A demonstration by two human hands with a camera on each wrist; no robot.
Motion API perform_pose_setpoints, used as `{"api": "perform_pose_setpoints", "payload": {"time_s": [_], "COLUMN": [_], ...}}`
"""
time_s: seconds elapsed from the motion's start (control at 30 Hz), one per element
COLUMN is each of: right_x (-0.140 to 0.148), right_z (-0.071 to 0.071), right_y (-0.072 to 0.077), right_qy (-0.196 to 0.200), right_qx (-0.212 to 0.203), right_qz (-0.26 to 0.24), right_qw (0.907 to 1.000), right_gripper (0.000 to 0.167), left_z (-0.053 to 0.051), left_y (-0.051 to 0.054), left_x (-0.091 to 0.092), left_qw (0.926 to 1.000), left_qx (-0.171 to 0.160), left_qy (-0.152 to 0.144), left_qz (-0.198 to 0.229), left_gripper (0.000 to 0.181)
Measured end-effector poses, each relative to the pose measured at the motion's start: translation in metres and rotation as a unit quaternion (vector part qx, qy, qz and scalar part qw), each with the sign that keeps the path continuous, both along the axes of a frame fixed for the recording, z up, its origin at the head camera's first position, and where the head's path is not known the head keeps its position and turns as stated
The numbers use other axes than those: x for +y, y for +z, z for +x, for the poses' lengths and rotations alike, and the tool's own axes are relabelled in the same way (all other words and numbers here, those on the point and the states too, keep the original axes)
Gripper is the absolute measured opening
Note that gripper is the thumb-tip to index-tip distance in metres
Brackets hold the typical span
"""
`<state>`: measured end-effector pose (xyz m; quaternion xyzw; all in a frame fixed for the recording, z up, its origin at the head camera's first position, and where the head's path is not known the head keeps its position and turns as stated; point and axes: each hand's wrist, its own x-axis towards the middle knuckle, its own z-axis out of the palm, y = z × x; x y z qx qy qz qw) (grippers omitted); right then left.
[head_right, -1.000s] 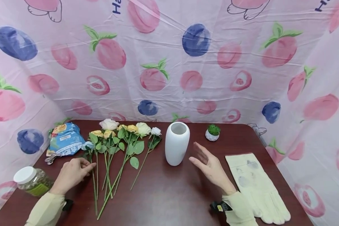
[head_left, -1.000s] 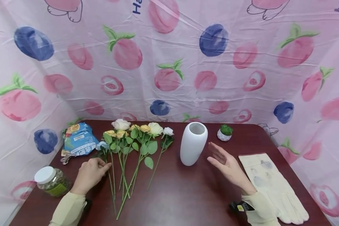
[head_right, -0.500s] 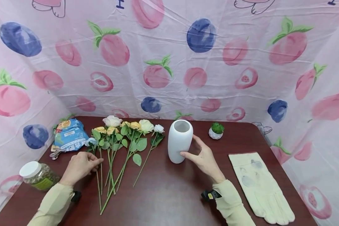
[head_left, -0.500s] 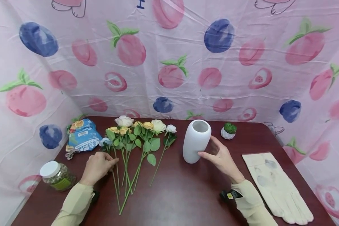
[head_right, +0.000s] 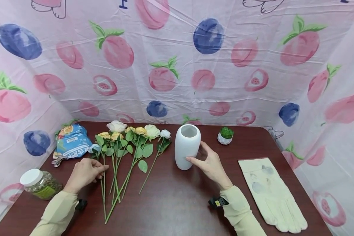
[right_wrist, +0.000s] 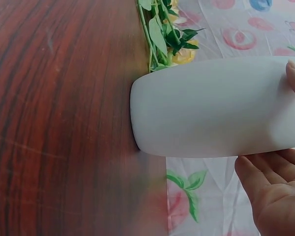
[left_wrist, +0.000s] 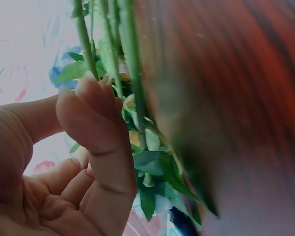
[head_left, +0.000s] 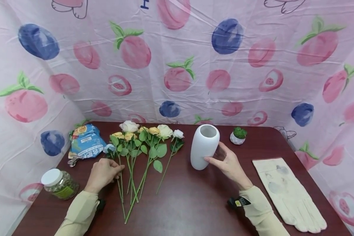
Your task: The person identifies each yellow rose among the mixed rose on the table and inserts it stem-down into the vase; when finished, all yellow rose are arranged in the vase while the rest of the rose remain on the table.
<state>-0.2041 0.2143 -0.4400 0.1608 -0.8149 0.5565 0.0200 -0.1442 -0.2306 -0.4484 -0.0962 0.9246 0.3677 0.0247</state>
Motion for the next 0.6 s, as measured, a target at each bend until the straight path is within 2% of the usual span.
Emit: {"api": "perform_pose_setpoints", "payload": {"time_s": [0.17,0.3,0.6], "right_x": [0.0,0.001,0.0], "right_z": [0.0,0.001,0.0], "right_y": [0.001,0.001,0.001], "right_qy": [-0.001,0.0,0.001], "right_qx": [0.003,0.002,0.002], "right_qz": [0.0,0.001,-0.002], "right_qw": [1.0,1.0,1.0], "right_gripper": [0.071,0.071,0.071], "left_z": [-0.001,-0.004,-0.022], "left_y": [0.008,0.019,0.047], "left_x": [0.003,0.005,0.02], "left_qw": [0.9997,0.9987,0.9939], "left_qx": [0.024,0.045,0.093], "left_qy": [-0.009,-0.022,-0.049], "left_qz": [0.005,0.009,0.034], "left_gripper": [0.029,0.03,0.029]}}
